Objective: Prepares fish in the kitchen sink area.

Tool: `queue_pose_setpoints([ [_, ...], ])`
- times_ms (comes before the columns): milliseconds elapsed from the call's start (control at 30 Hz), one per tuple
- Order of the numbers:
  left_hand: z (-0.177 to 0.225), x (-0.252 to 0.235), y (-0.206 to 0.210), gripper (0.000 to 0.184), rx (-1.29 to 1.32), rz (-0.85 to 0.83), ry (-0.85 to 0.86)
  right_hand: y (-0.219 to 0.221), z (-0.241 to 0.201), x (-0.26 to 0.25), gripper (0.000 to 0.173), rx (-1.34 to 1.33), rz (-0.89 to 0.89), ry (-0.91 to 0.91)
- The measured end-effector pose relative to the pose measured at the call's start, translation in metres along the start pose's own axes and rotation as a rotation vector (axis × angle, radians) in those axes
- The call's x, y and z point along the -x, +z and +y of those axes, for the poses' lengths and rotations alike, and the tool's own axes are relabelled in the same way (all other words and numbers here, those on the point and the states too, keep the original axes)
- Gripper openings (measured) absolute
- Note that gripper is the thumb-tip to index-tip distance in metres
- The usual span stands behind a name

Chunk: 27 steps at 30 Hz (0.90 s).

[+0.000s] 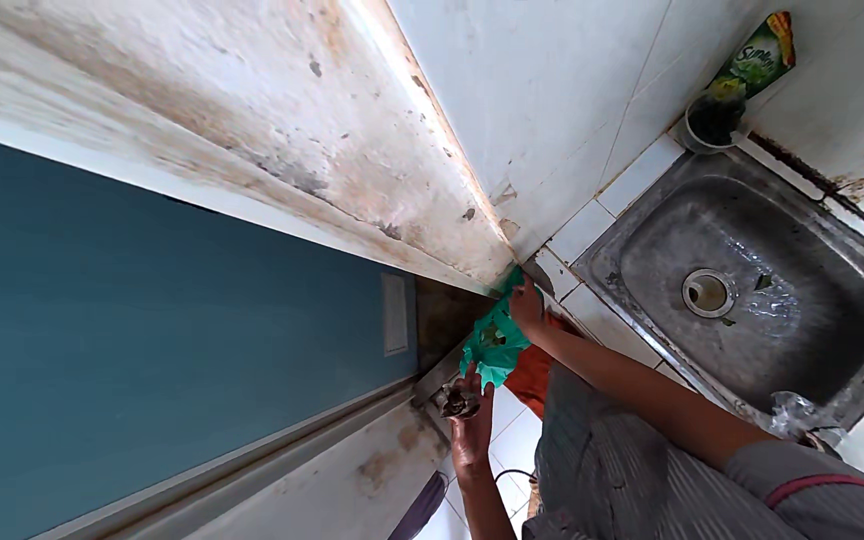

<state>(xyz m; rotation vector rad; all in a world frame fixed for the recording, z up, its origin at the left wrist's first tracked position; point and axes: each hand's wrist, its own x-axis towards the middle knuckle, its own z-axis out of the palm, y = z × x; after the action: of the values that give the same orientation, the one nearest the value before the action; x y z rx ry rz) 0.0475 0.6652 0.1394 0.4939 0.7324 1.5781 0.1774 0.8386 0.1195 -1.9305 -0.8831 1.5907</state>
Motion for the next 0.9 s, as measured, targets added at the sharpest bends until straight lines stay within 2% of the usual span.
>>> queue_pose_setpoints([
  [67, 0.000, 0.000, 0.002, 0.040, -0.015, 0.016, -0.006, 0.008, 0.001, 0.001, 0.052, -0.343, 0.053, 0.022],
  [133, 0.002, 0.000, 0.003, 0.040, -0.040, 0.049, -0.012, 0.012, -0.002, 0.002, 0.050, -0.520, 0.071, 0.057],
  [233, 0.002, 0.001, -0.001, 0.038, -0.030, 0.021, -0.008, 0.012, -0.002, 0.006, 0.063, -0.347, 0.010, 0.027],
  [400, 0.002, 0.004, 0.000, 0.036, -0.028, 0.013, -0.004, 0.005, 0.012, 0.009, 0.067, -0.133, -0.053, -0.105],
  [667, 0.006, 0.001, 0.003, 0.036, -0.040, -0.004, -0.011, 0.000, 0.001, 0.018, 0.072, -0.190, -0.099, -0.077],
  [767, 0.011, -0.001, 0.007, 0.034, -0.033, -0.034, -0.001, 0.000, -0.006, 0.020, 0.076, -0.196, -0.126, -0.122],
  [900, 0.013, -0.005, 0.009, 0.037, -0.035, 0.008, -0.014, 0.003, -0.015, 0.019, 0.079, -0.150, -0.188, -0.154],
])
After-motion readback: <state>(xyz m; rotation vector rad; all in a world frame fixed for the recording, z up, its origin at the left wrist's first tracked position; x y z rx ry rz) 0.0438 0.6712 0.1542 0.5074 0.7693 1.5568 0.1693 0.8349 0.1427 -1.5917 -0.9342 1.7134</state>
